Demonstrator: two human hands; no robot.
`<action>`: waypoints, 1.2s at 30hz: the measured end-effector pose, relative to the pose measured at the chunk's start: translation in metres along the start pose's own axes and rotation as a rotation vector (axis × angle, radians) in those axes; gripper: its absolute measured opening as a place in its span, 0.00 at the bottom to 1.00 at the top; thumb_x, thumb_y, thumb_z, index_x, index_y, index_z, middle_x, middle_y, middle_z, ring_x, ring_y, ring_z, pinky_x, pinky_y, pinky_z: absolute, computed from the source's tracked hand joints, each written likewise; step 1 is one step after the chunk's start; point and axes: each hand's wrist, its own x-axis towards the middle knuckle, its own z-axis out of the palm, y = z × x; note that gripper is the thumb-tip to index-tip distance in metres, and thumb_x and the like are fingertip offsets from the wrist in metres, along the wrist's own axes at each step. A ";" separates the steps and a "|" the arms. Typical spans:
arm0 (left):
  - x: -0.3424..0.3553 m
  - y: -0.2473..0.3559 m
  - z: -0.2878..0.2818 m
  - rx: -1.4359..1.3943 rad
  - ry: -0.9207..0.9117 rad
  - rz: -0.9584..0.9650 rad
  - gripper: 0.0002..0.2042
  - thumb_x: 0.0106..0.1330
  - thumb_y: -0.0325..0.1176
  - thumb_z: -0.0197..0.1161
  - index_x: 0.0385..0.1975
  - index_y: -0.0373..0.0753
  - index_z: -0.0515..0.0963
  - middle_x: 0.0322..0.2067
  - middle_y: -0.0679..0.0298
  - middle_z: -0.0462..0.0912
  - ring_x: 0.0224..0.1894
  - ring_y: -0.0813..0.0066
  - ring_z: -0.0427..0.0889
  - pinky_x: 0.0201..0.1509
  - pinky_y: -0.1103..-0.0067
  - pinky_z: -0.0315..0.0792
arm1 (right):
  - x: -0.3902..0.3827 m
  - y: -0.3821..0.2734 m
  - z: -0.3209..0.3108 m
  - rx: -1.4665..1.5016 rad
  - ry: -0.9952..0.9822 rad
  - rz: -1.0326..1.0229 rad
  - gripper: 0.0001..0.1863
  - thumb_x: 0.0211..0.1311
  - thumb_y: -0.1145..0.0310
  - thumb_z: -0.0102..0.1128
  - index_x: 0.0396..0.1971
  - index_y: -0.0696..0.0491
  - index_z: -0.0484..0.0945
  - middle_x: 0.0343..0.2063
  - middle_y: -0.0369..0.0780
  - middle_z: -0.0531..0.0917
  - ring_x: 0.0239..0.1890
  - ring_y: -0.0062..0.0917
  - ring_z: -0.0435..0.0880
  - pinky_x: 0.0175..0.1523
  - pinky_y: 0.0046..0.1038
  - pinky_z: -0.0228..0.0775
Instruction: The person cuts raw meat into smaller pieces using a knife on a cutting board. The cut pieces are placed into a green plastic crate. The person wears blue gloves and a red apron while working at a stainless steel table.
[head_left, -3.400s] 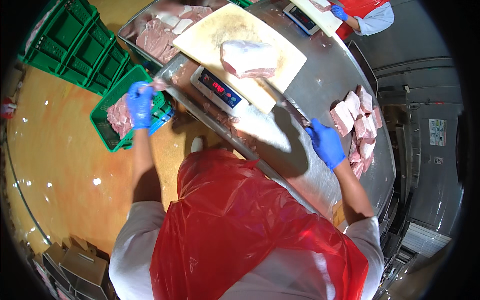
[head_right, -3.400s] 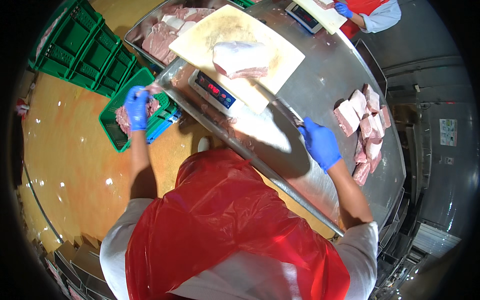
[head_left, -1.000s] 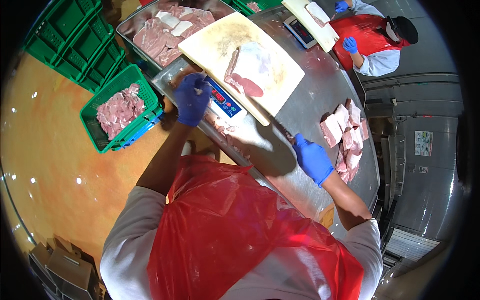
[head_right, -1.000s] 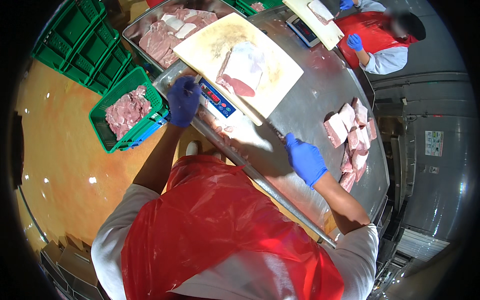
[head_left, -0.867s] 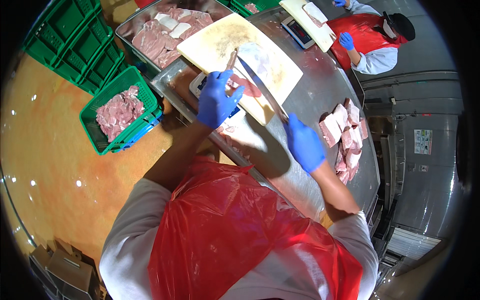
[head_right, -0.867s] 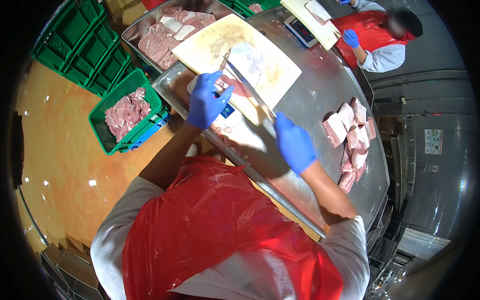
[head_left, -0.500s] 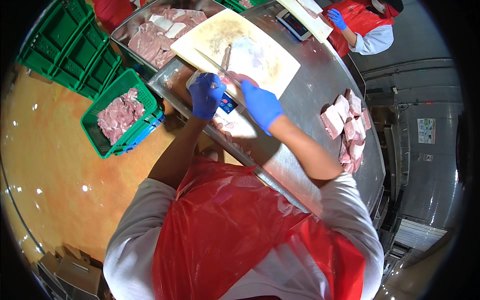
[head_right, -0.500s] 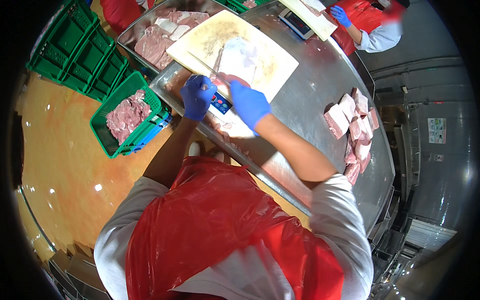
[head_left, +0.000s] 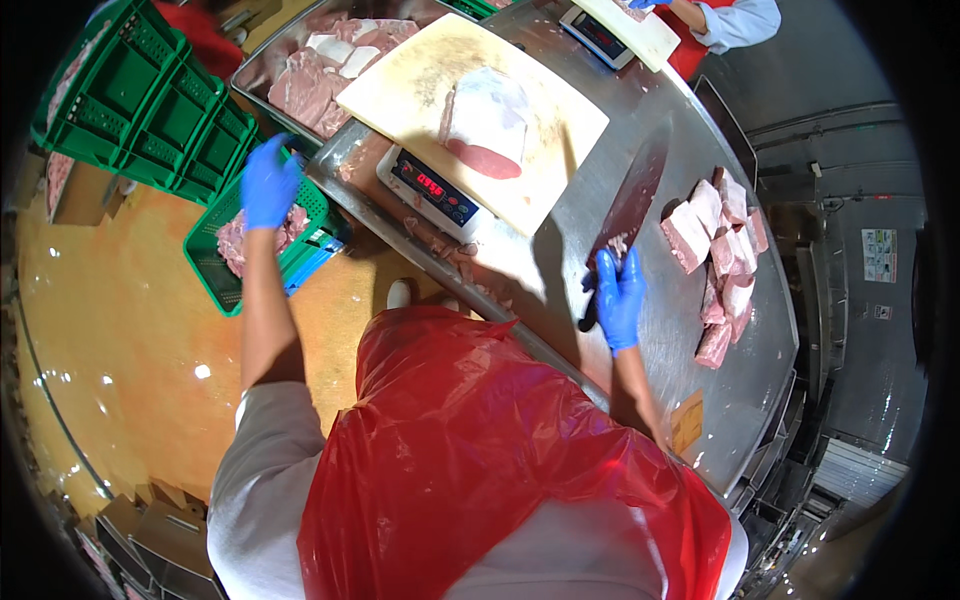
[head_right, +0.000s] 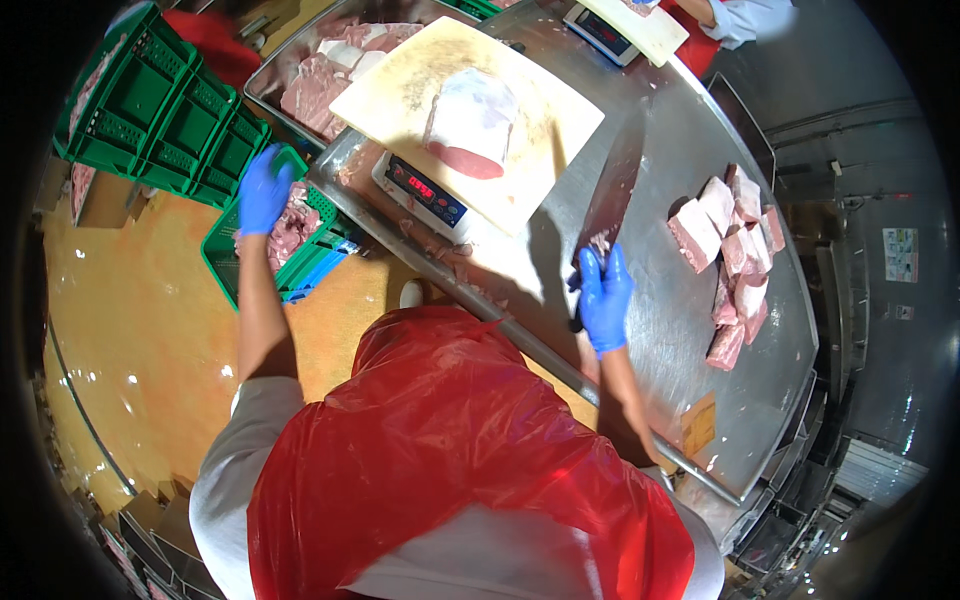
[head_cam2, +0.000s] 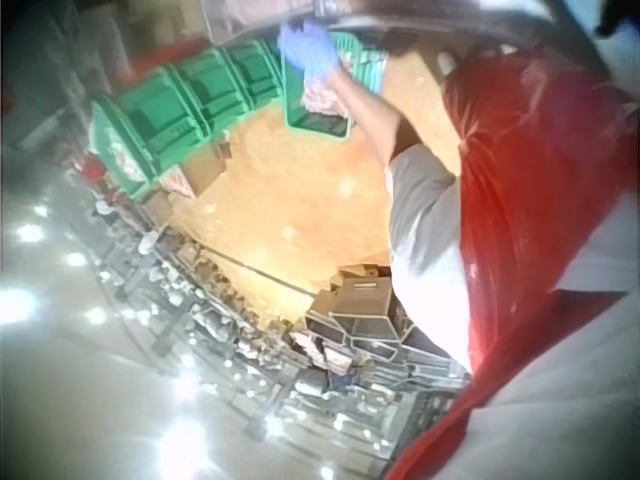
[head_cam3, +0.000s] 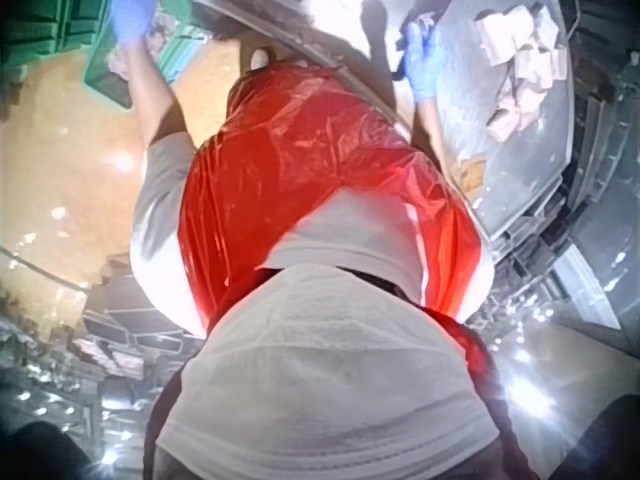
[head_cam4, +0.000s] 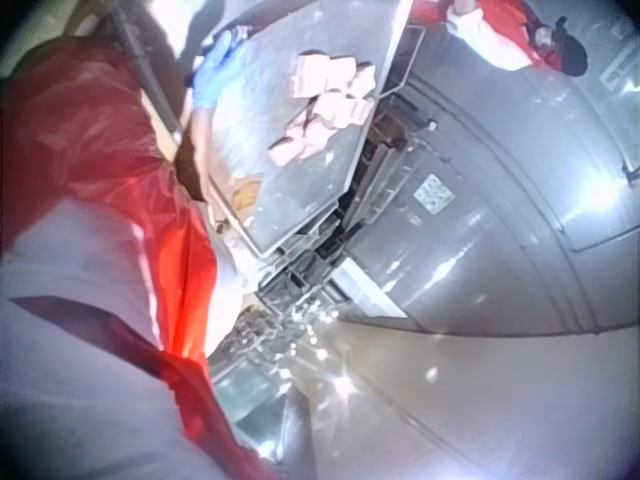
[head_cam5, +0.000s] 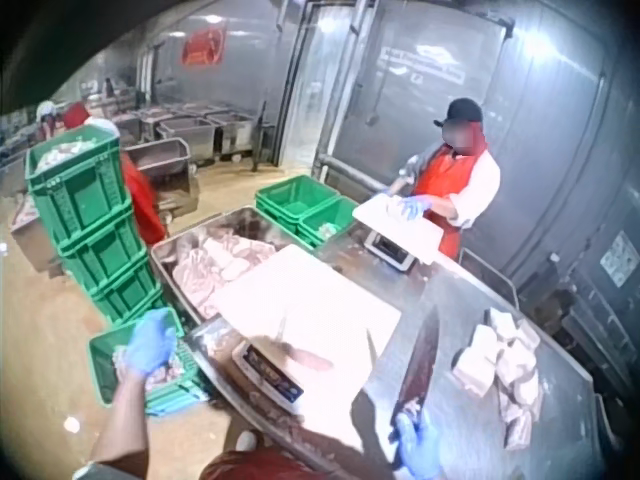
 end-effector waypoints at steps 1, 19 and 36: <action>0.026 0.060 0.007 -0.255 -0.245 -0.286 0.21 0.65 0.41 0.63 0.52 0.33 0.80 0.52 0.46 0.82 0.53 0.56 0.82 0.58 0.69 0.75 | 0.000 -0.009 0.017 0.086 0.057 0.061 0.06 0.74 0.70 0.56 0.41 0.57 0.74 0.23 0.35 0.79 0.19 0.16 0.77 0.24 0.23 0.69; -0.038 0.216 0.107 -0.680 -0.112 0.046 0.21 0.54 0.27 0.69 0.50 0.35 0.78 0.49 0.52 0.80 0.50 0.58 0.81 0.53 0.68 0.77 | 0.051 -0.028 0.071 -0.537 -0.170 -0.471 0.08 0.70 0.72 0.56 0.43 0.60 0.73 0.33 0.57 0.81 0.35 0.58 0.81 0.36 0.47 0.73; -0.060 0.182 0.031 -0.756 -0.066 -0.214 0.10 0.60 0.25 0.65 0.41 0.35 0.82 0.35 0.55 0.83 0.36 0.63 0.84 0.42 0.73 0.77 | 0.004 -0.073 -0.014 -0.983 -0.617 -0.166 0.06 0.69 0.74 0.53 0.41 0.58 0.68 0.31 0.59 0.80 0.33 0.58 0.81 0.33 0.51 0.71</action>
